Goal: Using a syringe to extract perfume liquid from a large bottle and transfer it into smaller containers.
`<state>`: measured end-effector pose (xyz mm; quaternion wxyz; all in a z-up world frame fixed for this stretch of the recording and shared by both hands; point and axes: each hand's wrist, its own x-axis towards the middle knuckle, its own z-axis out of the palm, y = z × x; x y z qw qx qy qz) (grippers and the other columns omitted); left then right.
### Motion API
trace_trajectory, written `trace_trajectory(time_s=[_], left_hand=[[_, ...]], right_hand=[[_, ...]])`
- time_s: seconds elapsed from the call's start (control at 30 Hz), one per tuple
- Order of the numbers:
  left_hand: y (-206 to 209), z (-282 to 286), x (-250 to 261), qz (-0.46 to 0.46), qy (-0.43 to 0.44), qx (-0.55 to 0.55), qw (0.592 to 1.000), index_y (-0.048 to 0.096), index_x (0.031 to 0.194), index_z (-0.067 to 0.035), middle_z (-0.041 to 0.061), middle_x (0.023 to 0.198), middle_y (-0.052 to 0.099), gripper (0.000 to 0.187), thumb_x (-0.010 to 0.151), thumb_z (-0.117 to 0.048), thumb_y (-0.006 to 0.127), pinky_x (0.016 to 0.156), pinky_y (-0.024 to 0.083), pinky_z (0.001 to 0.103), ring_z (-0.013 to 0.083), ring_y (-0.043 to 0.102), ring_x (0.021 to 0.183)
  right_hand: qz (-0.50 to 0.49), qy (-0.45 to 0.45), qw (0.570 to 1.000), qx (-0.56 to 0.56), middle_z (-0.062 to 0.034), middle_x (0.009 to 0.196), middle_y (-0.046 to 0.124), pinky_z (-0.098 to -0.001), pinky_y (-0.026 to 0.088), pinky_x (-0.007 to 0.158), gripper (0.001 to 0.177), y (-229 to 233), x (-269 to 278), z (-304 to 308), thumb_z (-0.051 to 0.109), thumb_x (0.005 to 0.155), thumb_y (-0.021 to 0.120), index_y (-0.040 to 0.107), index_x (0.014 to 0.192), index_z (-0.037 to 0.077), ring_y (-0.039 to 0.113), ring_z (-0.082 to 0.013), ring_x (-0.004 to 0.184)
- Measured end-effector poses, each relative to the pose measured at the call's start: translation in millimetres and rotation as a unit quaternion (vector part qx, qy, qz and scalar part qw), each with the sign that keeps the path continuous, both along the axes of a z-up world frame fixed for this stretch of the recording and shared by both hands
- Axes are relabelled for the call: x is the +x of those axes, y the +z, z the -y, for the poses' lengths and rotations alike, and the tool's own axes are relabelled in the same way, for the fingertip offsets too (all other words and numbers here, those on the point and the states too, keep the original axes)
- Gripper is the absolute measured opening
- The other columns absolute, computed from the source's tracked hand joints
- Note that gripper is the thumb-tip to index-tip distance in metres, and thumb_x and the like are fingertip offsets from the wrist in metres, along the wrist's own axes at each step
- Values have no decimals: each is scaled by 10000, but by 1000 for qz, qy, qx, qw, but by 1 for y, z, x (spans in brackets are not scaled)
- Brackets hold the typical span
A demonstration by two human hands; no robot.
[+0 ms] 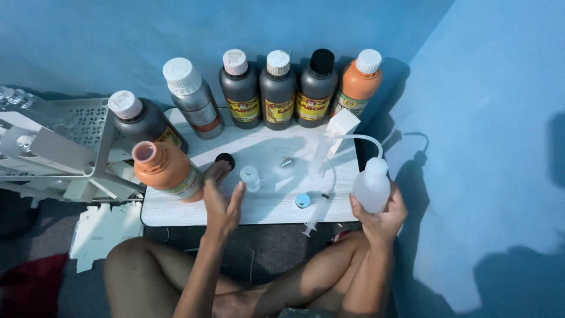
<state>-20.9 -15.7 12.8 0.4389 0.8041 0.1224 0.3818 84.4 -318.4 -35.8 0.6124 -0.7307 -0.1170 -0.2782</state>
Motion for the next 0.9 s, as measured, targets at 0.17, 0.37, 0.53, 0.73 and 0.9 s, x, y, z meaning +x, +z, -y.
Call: trace_trajectory(time_s=[0.17,0.37,0.53,0.73,0.9], left_hand=[[-11,-8,4,-70,-110,-58,990,420,1410,87,273,1286,576,823,835,-330,837,1100,461,545,478,591,1224],[-4,-4,4,-133,-126,-35,982,380,1454,72,293,1261,610,965,733,-263,927,1086,478,560,479,617,1203],[-7,-6,6,-158,-127,-15,979,433,1438,29,257,1213,652,931,705,-235,942,1049,513,542,439,657,1166],[4,-3,4,-163,-113,13,980,477,1408,-12,214,1161,677,814,746,-204,910,995,555,519,402,694,1106],[4,-2,7,-182,-98,48,977,487,1386,-28,203,1136,687,758,771,-194,898,975,572,495,392,707,1086]], right_hand=[[0,5,1000,3,-209,989,716,-429,537,868,698,8,-5,-5,256,618,992,683,1178,-24,715,-284,950],[3,-2,1000,-7,-218,998,716,-447,540,861,701,8,-4,-4,256,619,992,690,1191,-16,718,-300,983],[16,6,1000,9,-213,954,701,-429,540,856,635,11,-5,0,213,649,984,681,1152,-27,696,-247,926],[26,4,1000,6,-212,955,693,-404,535,851,670,16,-6,-1,243,636,989,668,1158,-28,675,-215,920],[36,2,999,9,-201,929,683,-368,519,841,644,15,-5,-1,217,639,997,665,1134,-28,662,-184,934]])
